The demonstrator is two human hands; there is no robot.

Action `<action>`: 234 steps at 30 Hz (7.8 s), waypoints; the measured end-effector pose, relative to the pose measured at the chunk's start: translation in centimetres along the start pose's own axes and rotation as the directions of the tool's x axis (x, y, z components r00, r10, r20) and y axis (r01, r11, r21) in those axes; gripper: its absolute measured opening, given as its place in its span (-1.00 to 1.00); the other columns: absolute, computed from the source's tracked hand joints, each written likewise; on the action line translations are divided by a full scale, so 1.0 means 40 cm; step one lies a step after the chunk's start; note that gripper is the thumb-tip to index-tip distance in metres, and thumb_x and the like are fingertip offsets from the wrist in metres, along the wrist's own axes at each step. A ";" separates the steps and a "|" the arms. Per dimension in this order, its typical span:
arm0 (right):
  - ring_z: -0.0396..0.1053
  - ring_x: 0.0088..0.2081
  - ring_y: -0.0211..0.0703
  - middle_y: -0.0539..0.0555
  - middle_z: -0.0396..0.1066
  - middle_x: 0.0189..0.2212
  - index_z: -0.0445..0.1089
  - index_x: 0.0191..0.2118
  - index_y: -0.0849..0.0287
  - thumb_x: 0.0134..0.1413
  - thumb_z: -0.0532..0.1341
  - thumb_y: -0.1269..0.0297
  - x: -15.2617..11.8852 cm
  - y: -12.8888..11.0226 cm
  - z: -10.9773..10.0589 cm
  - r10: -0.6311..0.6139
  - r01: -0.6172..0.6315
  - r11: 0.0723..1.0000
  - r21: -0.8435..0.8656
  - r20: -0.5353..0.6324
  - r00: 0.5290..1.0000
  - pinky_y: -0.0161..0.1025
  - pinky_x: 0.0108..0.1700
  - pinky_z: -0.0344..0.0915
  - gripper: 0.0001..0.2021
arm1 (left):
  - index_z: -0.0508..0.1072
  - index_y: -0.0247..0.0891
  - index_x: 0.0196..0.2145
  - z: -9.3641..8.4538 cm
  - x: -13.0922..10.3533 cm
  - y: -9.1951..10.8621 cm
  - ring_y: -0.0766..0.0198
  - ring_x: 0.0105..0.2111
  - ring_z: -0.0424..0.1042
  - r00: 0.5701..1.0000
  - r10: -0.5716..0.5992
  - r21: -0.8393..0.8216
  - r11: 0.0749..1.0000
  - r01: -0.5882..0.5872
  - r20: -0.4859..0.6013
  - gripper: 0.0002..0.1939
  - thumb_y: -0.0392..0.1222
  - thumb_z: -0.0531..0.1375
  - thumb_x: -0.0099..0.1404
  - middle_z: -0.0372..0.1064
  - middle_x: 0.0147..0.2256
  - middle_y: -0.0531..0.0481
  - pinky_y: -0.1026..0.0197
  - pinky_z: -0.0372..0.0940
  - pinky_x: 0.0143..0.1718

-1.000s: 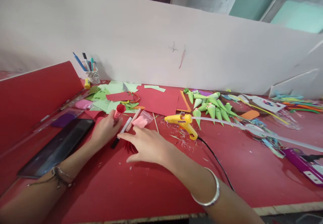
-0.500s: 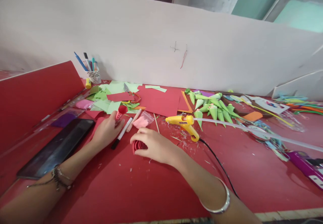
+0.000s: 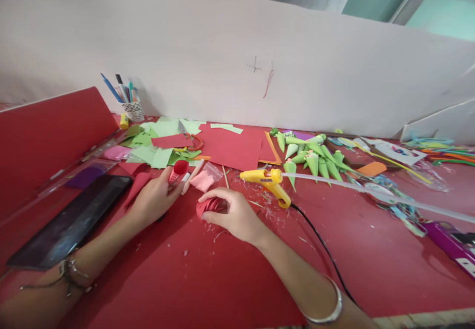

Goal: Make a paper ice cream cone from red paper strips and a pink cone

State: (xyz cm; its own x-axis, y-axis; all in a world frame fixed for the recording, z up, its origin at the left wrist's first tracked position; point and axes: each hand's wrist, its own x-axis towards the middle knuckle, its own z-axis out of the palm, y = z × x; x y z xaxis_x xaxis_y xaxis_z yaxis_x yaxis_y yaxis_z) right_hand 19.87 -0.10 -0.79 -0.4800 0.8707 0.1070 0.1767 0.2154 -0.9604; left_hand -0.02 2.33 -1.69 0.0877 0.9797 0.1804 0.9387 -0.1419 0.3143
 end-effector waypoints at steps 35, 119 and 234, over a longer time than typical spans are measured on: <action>0.34 -0.35 -0.39 -0.04 0.36 -0.36 0.36 -0.27 0.09 -0.16 0.28 0.34 0.003 0.024 -0.005 0.205 -0.141 0.777 0.614 -0.034 0.978 -0.39 -0.28 0.30 -0.77 | 0.13 -0.22 -0.35 -0.004 -0.010 0.020 0.29 -0.64 0.27 0.997 0.053 -0.061 0.997 -0.049 0.059 -0.84 -0.08 -0.06 0.24 0.22 -0.64 0.10 0.33 -0.09 -0.63; 0.25 -0.08 -0.23 0.02 0.30 -0.16 0.31 -0.16 0.06 0.01 0.12 0.46 -0.020 -0.002 0.036 -0.330 0.266 0.923 -0.277 -0.221 0.918 -0.23 -0.03 0.23 -0.75 | 0.24 -0.29 -0.25 0.010 -0.040 0.076 0.31 -0.33 0.31 0.938 0.340 -0.896 0.434 -0.093 0.067 -0.80 -0.16 0.10 0.19 0.27 -0.32 -0.03 0.26 0.26 -0.31; 0.30 -0.22 -0.28 -0.01 0.34 -0.29 0.34 -0.24 0.09 0.00 0.15 0.47 -0.026 -0.029 0.012 -0.403 0.326 0.911 -0.254 -0.373 0.836 -0.30 -0.21 0.29 -0.81 | 0.15 -0.28 -0.54 0.020 -0.034 0.062 0.40 -0.55 0.06 0.964 0.242 -0.651 0.751 -0.112 0.113 -0.79 -0.15 -0.01 0.20 0.05 -0.56 0.13 0.35 0.05 -0.52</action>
State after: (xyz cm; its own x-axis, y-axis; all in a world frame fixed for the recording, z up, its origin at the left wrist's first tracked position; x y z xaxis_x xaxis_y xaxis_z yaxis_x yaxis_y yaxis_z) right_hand 19.76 -1.46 0.09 -0.1514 0.8059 0.5724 0.2228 0.5920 -0.7745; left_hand 2.46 0.76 -1.92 0.3494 0.9258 0.1444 0.4781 -0.3088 0.8222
